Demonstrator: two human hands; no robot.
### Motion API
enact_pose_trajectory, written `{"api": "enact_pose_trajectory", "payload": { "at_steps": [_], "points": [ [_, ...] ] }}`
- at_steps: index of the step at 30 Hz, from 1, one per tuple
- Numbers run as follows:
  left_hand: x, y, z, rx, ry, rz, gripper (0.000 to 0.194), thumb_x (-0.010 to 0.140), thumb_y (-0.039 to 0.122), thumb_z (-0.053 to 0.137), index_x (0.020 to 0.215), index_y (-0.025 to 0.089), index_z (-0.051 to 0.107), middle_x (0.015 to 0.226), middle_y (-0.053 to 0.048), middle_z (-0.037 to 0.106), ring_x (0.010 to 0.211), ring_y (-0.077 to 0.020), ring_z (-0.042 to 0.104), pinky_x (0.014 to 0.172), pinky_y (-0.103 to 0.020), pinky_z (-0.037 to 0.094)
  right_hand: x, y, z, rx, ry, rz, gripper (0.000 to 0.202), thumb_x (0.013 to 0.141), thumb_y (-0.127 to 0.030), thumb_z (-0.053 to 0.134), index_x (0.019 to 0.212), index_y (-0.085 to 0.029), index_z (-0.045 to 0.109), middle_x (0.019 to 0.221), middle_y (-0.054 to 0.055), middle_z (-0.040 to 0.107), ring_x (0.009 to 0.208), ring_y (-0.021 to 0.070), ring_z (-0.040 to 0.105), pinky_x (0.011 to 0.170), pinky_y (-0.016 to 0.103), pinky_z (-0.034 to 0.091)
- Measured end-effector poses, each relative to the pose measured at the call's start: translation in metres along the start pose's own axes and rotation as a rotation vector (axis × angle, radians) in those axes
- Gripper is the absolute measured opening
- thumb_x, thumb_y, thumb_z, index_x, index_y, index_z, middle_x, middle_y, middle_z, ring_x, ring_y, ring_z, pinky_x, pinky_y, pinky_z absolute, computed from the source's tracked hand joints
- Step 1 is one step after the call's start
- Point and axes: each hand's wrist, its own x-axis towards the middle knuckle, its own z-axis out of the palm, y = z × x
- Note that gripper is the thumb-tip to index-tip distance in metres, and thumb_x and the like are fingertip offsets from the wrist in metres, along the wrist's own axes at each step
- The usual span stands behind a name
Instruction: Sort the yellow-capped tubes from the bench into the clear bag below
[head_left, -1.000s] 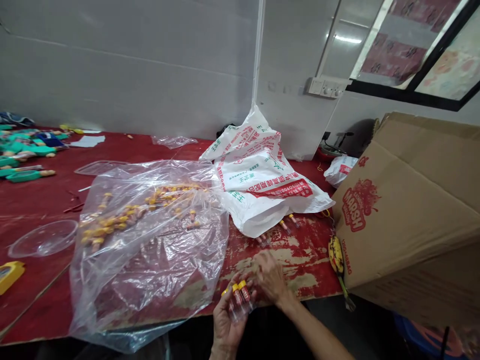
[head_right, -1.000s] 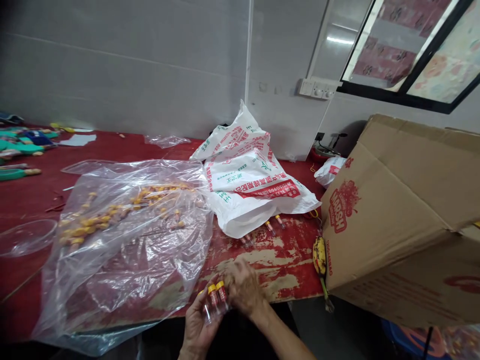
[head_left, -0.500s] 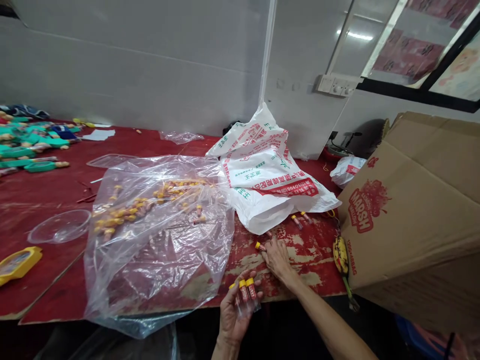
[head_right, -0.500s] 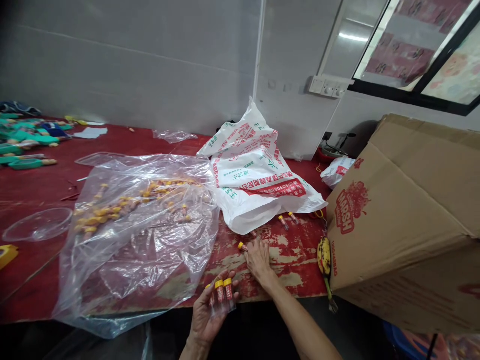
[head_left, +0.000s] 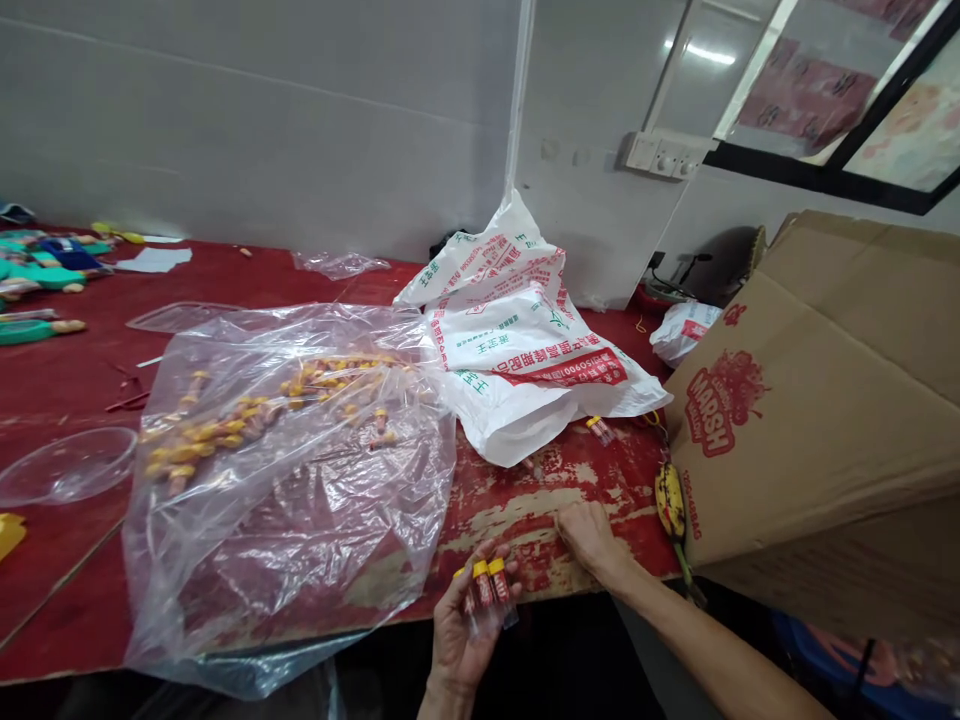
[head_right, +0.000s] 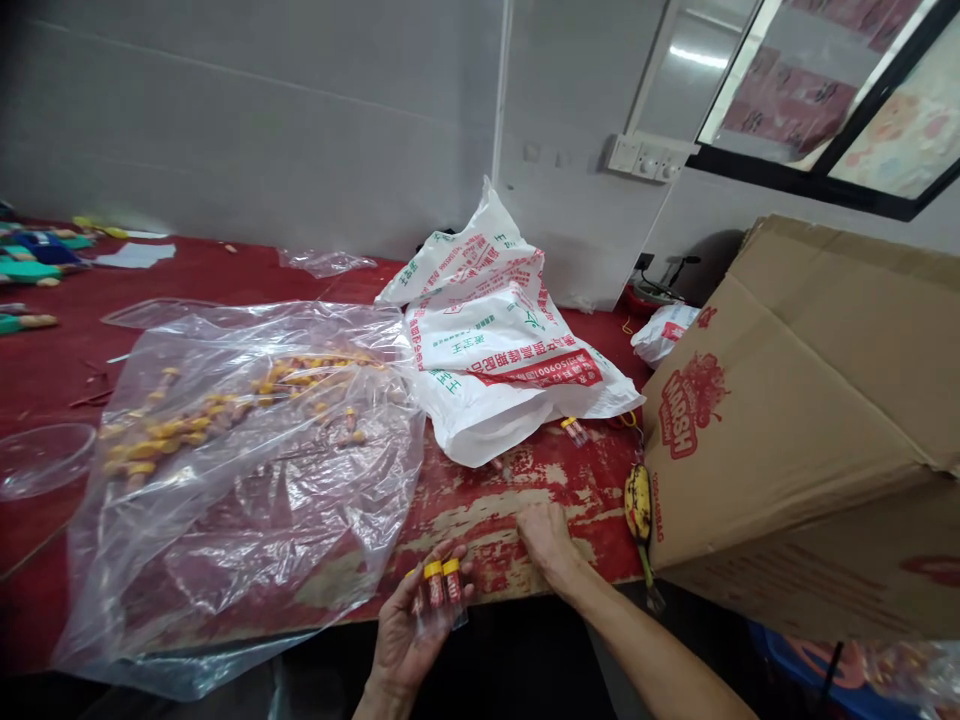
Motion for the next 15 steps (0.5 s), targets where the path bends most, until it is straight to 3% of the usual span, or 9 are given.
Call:
{"api": "enact_pose_trajectory", "payload": {
  "at_steps": [6, 10, 13, 15],
  "points": [
    [0.004, 0.000, -0.010, 0.060, -0.303, 0.047, 0.032, 0.091, 0.016, 0.048, 0.116, 0.022, 0.066, 0.122, -0.013, 0.061, 0.110, -0.0306, 0.059, 0.091, -0.044, 0.052, -0.003, 0.017, -0.013, 0.075, 0.030, 0.012, 0.033, 0.093, -0.029, 0.042, 0.081, -0.014, 0.069, 0.080, 0.013, 0.071, 0.076, 0.0226, 0.066, 0.065, 0.028, 0.041],
    [-0.002, -0.006, -0.007, 0.093, -0.320, 0.025, 0.033, 0.093, 0.015, 0.045, 0.115, 0.026, 0.066, 0.127, -0.011, 0.058, 0.107, -0.0297, 0.060, 0.088, -0.043, 0.053, -0.034, -0.016, -0.002, 0.265, 0.109, -0.090, 0.037, 0.098, -0.026, 0.029, 0.094, -0.020, 0.066, 0.094, 0.005, 0.070, 0.087, 0.0155, 0.064, 0.074, 0.023, 0.042],
    [-0.005, -0.008, -0.005, 0.081, -0.337, 0.013, 0.032, 0.094, 0.017, 0.044, 0.113, 0.028, 0.067, 0.120, -0.009, 0.062, 0.101, -0.0269, 0.063, 0.087, -0.042, 0.054, -0.054, -0.047, 0.011, 0.567, 0.196, -0.282, 0.036, 0.098, -0.031, 0.030, 0.108, -0.022, 0.063, 0.100, 0.005, 0.068, 0.091, 0.0154, 0.062, 0.078, 0.023, 0.043],
    [-0.006, -0.005, -0.006, 0.067, -0.387, 0.025, 0.032, 0.094, 0.019, 0.043, 0.114, 0.028, 0.066, 0.115, -0.010, 0.065, 0.101, -0.0259, 0.063, 0.088, -0.042, 0.053, -0.054, -0.055, 0.013, 0.659, 0.188, -0.409, 0.035, 0.097, -0.033, 0.033, 0.110, -0.023, 0.064, 0.097, 0.004, 0.068, 0.089, 0.0159, 0.061, 0.078, 0.024, 0.044]
  ]
}}
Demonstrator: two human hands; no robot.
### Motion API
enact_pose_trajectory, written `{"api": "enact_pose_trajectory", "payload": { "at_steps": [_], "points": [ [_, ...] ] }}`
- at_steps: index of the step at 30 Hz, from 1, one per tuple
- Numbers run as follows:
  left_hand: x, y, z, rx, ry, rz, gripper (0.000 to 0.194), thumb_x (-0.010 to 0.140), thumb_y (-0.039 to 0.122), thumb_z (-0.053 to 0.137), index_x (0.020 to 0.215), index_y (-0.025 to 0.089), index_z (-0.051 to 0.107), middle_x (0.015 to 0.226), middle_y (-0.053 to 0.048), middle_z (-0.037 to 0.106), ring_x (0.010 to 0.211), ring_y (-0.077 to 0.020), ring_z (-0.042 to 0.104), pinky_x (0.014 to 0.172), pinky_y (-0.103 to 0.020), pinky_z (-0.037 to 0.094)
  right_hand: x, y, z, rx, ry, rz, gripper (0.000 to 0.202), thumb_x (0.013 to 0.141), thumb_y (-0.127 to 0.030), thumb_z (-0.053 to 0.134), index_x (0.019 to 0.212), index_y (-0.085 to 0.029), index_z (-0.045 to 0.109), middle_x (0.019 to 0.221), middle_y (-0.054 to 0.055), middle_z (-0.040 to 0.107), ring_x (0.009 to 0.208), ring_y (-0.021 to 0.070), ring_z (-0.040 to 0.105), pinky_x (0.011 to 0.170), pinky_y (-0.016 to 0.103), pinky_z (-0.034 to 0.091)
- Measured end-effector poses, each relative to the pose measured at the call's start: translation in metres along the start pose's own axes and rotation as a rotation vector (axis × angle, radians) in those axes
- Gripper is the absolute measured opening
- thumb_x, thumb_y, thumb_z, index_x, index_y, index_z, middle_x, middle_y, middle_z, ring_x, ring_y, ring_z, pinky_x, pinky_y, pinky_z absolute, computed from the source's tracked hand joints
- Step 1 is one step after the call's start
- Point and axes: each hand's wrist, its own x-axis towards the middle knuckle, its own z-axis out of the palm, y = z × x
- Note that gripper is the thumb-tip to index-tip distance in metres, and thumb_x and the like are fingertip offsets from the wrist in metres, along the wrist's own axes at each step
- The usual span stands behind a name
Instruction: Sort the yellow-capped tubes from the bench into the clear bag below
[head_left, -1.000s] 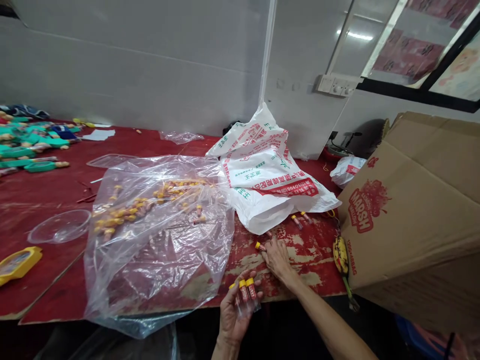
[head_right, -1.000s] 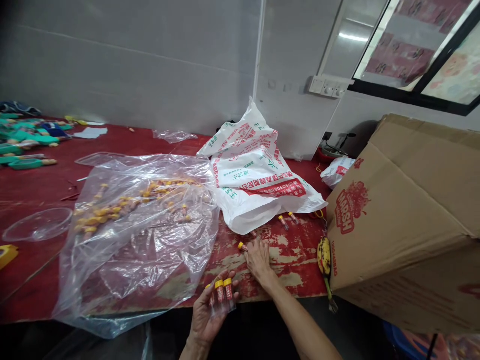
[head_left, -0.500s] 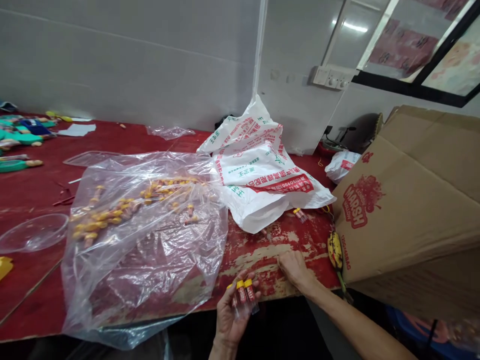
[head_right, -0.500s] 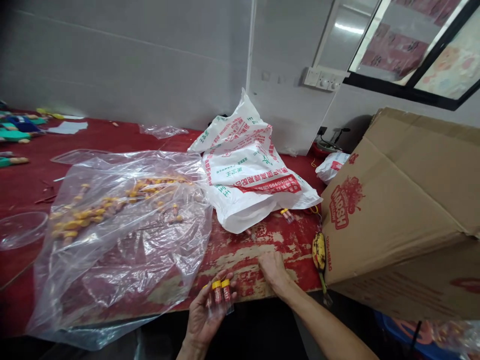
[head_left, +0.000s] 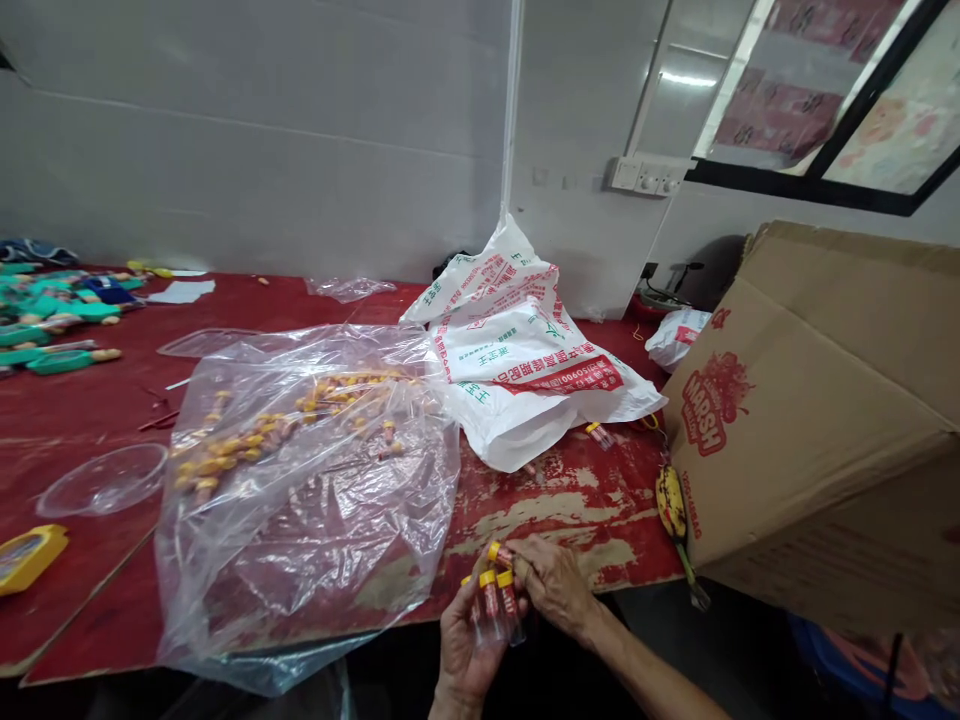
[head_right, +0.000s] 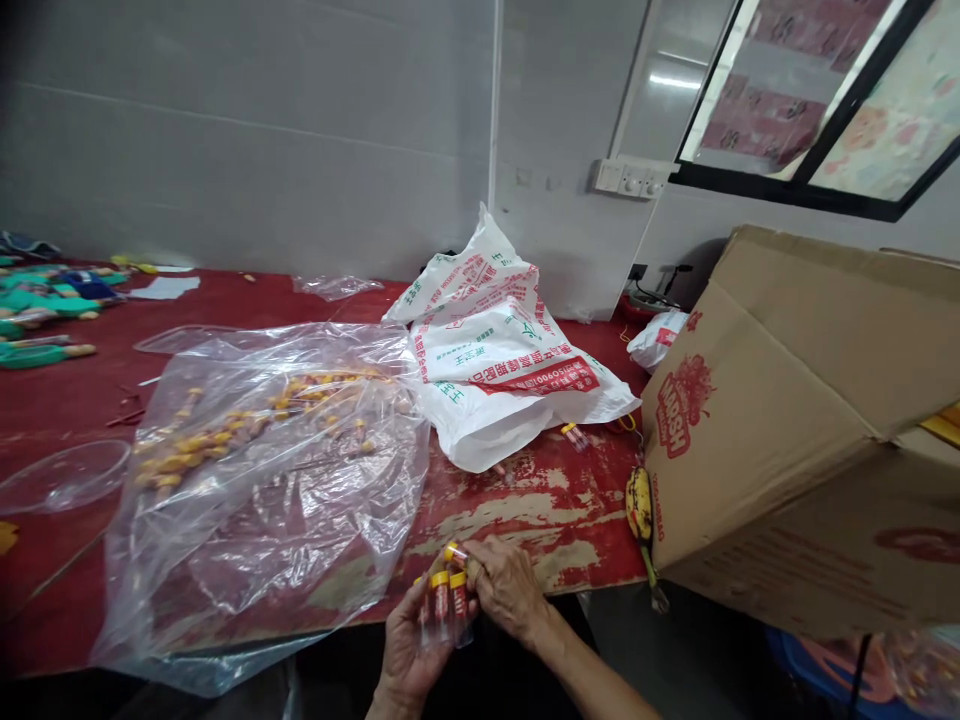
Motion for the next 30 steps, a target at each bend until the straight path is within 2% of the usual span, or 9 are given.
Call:
{"api": "enact_pose_trajectory", "payload": {
  "at_steps": [2, 7, 10, 12, 16, 20, 22, 26, 30],
  "points": [
    [-0.001, 0.005, -0.003, 0.001, -0.055, 0.028, 0.033, 0.095, 0.022, 0.042, 0.118, 0.026, 0.064, 0.118, -0.012, 0.063, 0.104, -0.0268, 0.062, 0.090, -0.042, 0.052, 0.012, 0.006, -0.006, -0.029, 0.006, 0.012, 0.034, 0.096, -0.030, 0.033, 0.105, -0.023, 0.065, 0.095, 0.004, 0.066, 0.090, 0.0153, 0.060, 0.079, 0.024, 0.043],
    [-0.002, 0.016, -0.009, -0.008, -0.145, 0.055, 0.038, 0.096, 0.020, 0.034, 0.124, 0.021, 0.060, 0.128, -0.014, 0.056, 0.113, -0.0286, 0.057, 0.097, -0.044, 0.047, 0.076, 0.039, -0.026, -0.356, 0.182, 0.367, 0.029, 0.093, -0.028, 0.037, 0.104, -0.017, 0.062, 0.108, 0.013, 0.058, 0.101, 0.0236, 0.054, 0.086, 0.034, 0.041],
    [-0.002, 0.018, -0.011, -0.026, -0.205, 0.057, 0.039, 0.096, 0.024, 0.033, 0.121, 0.018, 0.062, 0.125, -0.016, 0.058, 0.116, -0.0295, 0.054, 0.100, -0.045, 0.045, 0.106, 0.047, -0.018, -0.373, 0.182, 0.381, 0.023, 0.087, -0.023, 0.048, 0.103, -0.015, 0.061, 0.113, 0.017, 0.055, 0.108, 0.0299, 0.049, 0.094, 0.044, 0.036],
    [-0.002, 0.020, -0.013, -0.032, -0.217, 0.050, 0.039, 0.096, 0.028, 0.034, 0.118, 0.017, 0.064, 0.124, -0.016, 0.059, 0.118, -0.0296, 0.053, 0.101, -0.045, 0.043, 0.111, 0.047, -0.008, -0.361, 0.176, 0.357, 0.023, 0.084, -0.018, 0.049, 0.104, -0.015, 0.060, 0.114, 0.017, 0.055, 0.110, 0.0297, 0.047, 0.098, 0.047, 0.031],
    [-0.001, 0.024, -0.021, -0.024, -0.180, 0.036, 0.038, 0.095, 0.026, 0.035, 0.114, 0.016, 0.067, 0.121, -0.018, 0.060, 0.118, -0.0300, 0.053, 0.100, -0.045, 0.044, 0.088, 0.046, 0.000, -0.263, 0.144, 0.287, 0.018, 0.086, -0.016, 0.046, 0.098, -0.016, 0.059, 0.110, 0.013, 0.059, 0.106, 0.0253, 0.050, 0.099, 0.042, 0.032],
    [0.006, 0.018, -0.027, -0.044, -0.120, -0.016, 0.038, 0.094, 0.025, 0.036, 0.113, 0.015, 0.067, 0.118, -0.019, 0.061, 0.114, -0.0317, 0.055, 0.098, -0.049, 0.045, 0.047, 0.040, -0.006, -0.089, 0.092, 0.289, 0.017, 0.090, -0.023, 0.040, 0.090, -0.016, 0.056, 0.088, 0.004, 0.064, 0.082, 0.0153, 0.057, 0.075, 0.025, 0.043],
    [0.012, 0.011, -0.028, -0.061, -0.045, -0.066, 0.038, 0.093, 0.027, 0.037, 0.111, 0.015, 0.068, 0.116, -0.021, 0.062, 0.112, -0.0337, 0.057, 0.096, -0.053, 0.046, 0.030, 0.034, -0.007, 0.066, 0.094, 0.318, 0.019, 0.090, -0.027, 0.039, 0.087, -0.017, 0.055, 0.080, 0.001, 0.063, 0.074, 0.0128, 0.056, 0.067, 0.022, 0.043],
    [0.016, 0.000, -0.037, -0.071, 0.126, -0.142, 0.036, 0.091, 0.024, 0.039, 0.104, 0.014, 0.071, 0.109, -0.021, 0.065, 0.106, -0.0362, 0.060, 0.092, -0.058, 0.047, 0.013, 0.019, 0.004, 0.484, 0.118, 0.383, 0.022, 0.087, -0.038, 0.048, 0.092, -0.019, 0.056, 0.082, 0.000, 0.062, 0.074, 0.0132, 0.056, 0.065, 0.022, 0.042],
    [0.007, 0.005, -0.046, -0.030, 0.267, -0.191, 0.033, 0.088, 0.027, 0.046, 0.108, 0.016, 0.069, 0.102, -0.018, 0.068, 0.102, -0.0348, 0.062, 0.093, -0.057, 0.047, 0.009, 0.012, 0.017, 0.744, 0.028, 0.393, 0.033, 0.082, -0.046, 0.055, 0.103, -0.021, 0.055, 0.083, 0.000, 0.060, 0.067, 0.0119, 0.056, 0.061, 0.022, 0.043]
  ]
}}
